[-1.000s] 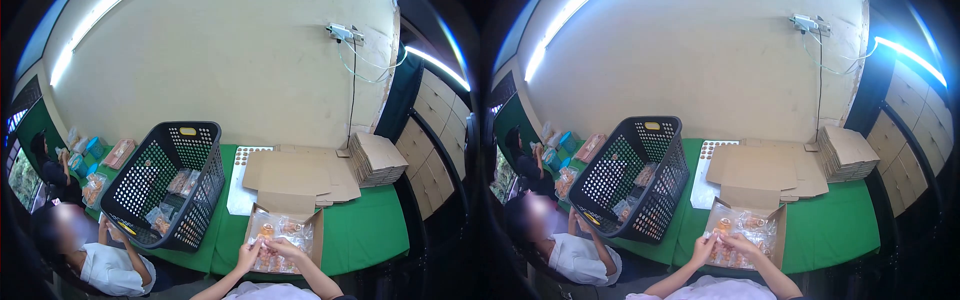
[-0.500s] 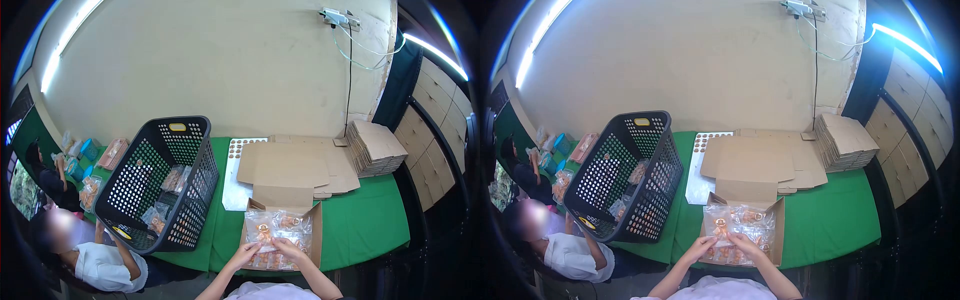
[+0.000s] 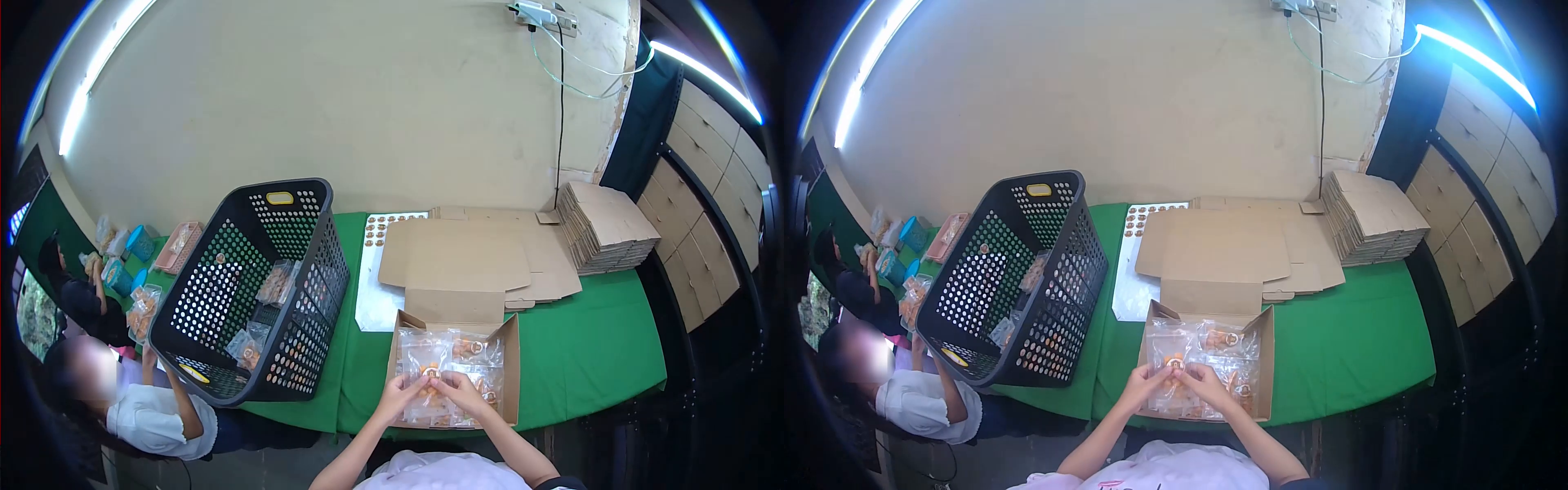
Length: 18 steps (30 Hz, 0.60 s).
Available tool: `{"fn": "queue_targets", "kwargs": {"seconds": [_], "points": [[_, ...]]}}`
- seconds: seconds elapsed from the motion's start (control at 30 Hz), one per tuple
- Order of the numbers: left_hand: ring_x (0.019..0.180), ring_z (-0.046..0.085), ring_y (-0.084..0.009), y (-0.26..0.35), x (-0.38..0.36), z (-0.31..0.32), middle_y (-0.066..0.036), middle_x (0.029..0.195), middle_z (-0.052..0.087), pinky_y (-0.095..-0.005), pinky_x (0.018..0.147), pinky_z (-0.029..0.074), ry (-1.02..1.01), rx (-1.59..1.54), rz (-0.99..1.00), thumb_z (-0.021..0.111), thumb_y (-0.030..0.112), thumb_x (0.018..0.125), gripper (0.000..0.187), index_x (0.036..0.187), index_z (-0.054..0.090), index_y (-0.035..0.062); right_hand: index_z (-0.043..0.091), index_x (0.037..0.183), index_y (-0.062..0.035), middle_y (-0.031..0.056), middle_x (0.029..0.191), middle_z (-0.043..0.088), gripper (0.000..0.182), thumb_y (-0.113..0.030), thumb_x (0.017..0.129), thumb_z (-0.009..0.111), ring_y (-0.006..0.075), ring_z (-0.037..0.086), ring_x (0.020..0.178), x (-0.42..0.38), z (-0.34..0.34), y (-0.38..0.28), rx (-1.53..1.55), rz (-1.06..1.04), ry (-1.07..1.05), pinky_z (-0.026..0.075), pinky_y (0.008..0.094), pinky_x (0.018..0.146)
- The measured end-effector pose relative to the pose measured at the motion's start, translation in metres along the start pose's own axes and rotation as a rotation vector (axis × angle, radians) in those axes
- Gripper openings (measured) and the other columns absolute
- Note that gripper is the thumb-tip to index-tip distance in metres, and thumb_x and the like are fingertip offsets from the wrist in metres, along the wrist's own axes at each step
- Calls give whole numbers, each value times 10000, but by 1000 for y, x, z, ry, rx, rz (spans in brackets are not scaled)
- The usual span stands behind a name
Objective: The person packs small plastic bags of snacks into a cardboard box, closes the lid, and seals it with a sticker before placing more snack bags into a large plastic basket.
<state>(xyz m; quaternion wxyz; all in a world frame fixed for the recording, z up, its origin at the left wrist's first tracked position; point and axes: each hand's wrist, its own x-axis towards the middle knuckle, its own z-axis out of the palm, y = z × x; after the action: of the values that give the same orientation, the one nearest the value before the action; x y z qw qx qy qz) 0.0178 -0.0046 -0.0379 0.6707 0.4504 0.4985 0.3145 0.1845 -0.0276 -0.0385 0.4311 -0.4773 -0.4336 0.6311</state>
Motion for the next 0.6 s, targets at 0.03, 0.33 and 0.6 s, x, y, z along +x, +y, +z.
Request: {"fn": "queue_targets", "kwargs": {"seconds": [0.03,0.33,0.6], "points": [[711,540,-50,1,-1,5,-20,807,599,-173,618,431,11,-27,56,618,219,807,278,959,585,-11,604,835,-4,0,746,587,249,-252,833,581,40,501,686,0,0,2,-16,-15,40,410,208,605],[731,552,-56,9,5,29,-30,832,607,-185,631,444,28,-139,226,596,188,820,221,916,605,-10,592,864,28,37,780,596,215,-184,840,565,65,532,712,-5,0,-8,-157,-136,308,426,220,623],[796,565,-77,8,15,31,-33,882,604,-212,708,467,-73,-260,199,576,215,835,249,966,589,5,589,988,34,30,817,606,264,-192,866,526,73,539,734,-10,-17,-24,-53,-248,225,433,215,652]]}}
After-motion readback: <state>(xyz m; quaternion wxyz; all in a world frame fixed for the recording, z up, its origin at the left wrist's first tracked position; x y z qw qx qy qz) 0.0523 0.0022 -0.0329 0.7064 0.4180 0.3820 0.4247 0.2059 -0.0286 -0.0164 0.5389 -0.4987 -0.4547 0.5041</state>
